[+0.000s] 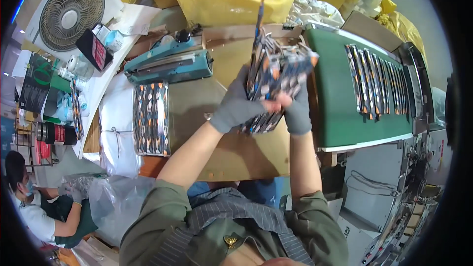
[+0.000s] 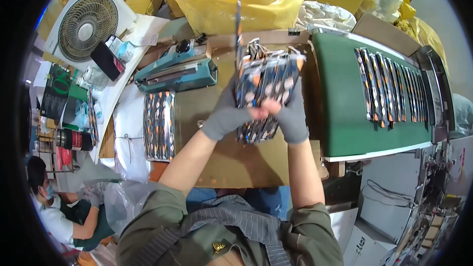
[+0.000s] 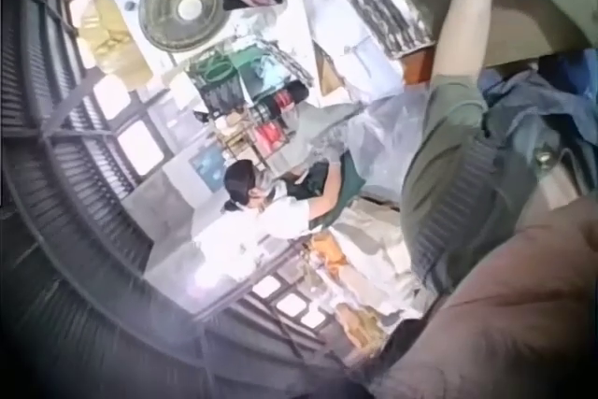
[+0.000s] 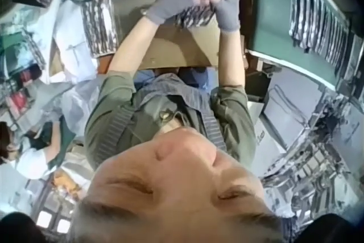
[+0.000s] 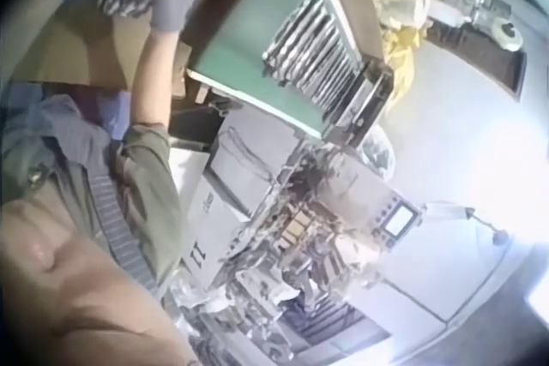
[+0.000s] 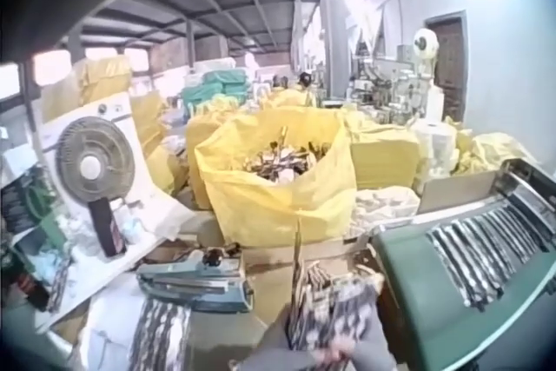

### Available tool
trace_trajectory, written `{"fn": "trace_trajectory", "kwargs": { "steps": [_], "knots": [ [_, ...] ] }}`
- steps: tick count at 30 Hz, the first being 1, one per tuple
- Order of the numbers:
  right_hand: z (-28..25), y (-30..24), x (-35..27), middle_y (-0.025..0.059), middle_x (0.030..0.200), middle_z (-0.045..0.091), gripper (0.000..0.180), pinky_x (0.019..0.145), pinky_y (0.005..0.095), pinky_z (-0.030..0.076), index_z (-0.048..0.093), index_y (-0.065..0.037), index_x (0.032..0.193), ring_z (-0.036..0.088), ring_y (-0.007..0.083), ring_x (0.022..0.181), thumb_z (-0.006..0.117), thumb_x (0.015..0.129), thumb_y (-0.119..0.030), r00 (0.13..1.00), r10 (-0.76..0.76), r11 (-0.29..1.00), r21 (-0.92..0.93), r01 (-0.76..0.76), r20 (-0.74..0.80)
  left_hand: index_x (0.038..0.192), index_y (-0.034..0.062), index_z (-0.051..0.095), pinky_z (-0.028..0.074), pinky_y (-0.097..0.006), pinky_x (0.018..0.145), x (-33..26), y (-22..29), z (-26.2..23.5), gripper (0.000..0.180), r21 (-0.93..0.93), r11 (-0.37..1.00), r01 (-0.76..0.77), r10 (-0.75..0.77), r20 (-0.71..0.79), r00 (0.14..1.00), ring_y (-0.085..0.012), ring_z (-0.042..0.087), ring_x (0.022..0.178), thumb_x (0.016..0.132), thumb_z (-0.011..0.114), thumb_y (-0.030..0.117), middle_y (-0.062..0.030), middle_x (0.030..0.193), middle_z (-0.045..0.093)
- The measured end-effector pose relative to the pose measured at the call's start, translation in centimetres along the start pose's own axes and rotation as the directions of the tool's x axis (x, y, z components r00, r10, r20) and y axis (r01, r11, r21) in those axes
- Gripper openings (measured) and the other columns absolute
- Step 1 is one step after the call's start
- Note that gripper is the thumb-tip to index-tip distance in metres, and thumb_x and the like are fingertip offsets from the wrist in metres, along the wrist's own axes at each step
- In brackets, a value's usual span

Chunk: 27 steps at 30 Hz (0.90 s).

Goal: Gathering bundles of pens from a conveyor belt, placing them into plastic bags, and sealing the bags using a heat sealer.

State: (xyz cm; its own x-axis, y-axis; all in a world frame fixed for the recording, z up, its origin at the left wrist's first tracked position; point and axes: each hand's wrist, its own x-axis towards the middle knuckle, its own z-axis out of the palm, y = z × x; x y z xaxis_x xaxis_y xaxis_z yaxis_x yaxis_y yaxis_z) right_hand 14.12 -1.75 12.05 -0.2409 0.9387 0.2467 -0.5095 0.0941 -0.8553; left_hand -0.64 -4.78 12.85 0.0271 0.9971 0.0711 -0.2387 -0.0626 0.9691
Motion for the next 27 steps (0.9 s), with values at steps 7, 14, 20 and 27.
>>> {"fn": "trace_trajectory", "kwargs": {
  "steps": [7,14,20,27],
  "knots": [
    [2.0,-2.9,-5.2,0.0153,0.134,0.039,0.132,0.098,0.0365,0.039,-0.006,-0.010,0.146,0.046,0.0229,0.118,0.088,0.053,-0.010,0.961,0.085,0.992,-0.108,-0.058,0.265,0.143,0.0018,0.016,0.037,-0.032,0.101,-7.3,0.2,-1.7,0.116,-0.100,0.988,-0.116,0.134,0.200,0.971,-0.0194,0.049,0.117,0.052,0.088,0.012,-0.0108,0.133,0.045],
    [7.5,-6.6,-11.5,0.0126,0.121,0.049,0.088,0.091,0.0310,0.044,0.027,0.000,0.139,0.054,0.0171,0.105,0.077,0.067,-0.011,0.978,0.122,0.986,-0.135,-0.099,0.168,0.132,0.0026,0.039,0.041,-0.033,0.096,-14.3,3.9,0.4,0.083,-0.108,0.967,0.232,-0.184,0.338,0.923,-0.0179,0.050,0.113,0.061,0.081,0.013,-0.0087,0.122,0.053],
    [-0.2,-4.4,-13.7,0.0151,0.087,0.061,0.033,0.077,0.0365,0.050,0.060,0.004,0.091,0.061,0.0280,0.086,0.064,0.069,-0.021,0.814,0.474,0.866,-0.014,-0.499,0.334,0.113,0.0039,0.054,0.049,-0.029,0.078,-14.8,-4.2,0.2,0.051,0.262,0.956,-0.132,-0.010,0.478,0.878,-0.0152,0.059,0.087,0.074,0.074,0.031,-0.0023,0.093,0.060],
    [0.1,-5.3,-16.2,0.0115,0.076,0.058,0.020,0.072,0.0364,0.050,0.057,0.000,0.079,0.060,0.0266,0.078,0.058,0.071,-0.019,0.875,0.449,0.857,0.189,-0.479,0.180,0.086,0.0078,0.063,0.049,-0.037,0.070,-4.9,-9.0,-2.3,0.036,0.889,0.216,0.404,-0.020,-0.409,0.912,-0.0274,0.064,0.081,0.076,0.066,0.042,-0.0139,0.082,0.064]
  ]
}}
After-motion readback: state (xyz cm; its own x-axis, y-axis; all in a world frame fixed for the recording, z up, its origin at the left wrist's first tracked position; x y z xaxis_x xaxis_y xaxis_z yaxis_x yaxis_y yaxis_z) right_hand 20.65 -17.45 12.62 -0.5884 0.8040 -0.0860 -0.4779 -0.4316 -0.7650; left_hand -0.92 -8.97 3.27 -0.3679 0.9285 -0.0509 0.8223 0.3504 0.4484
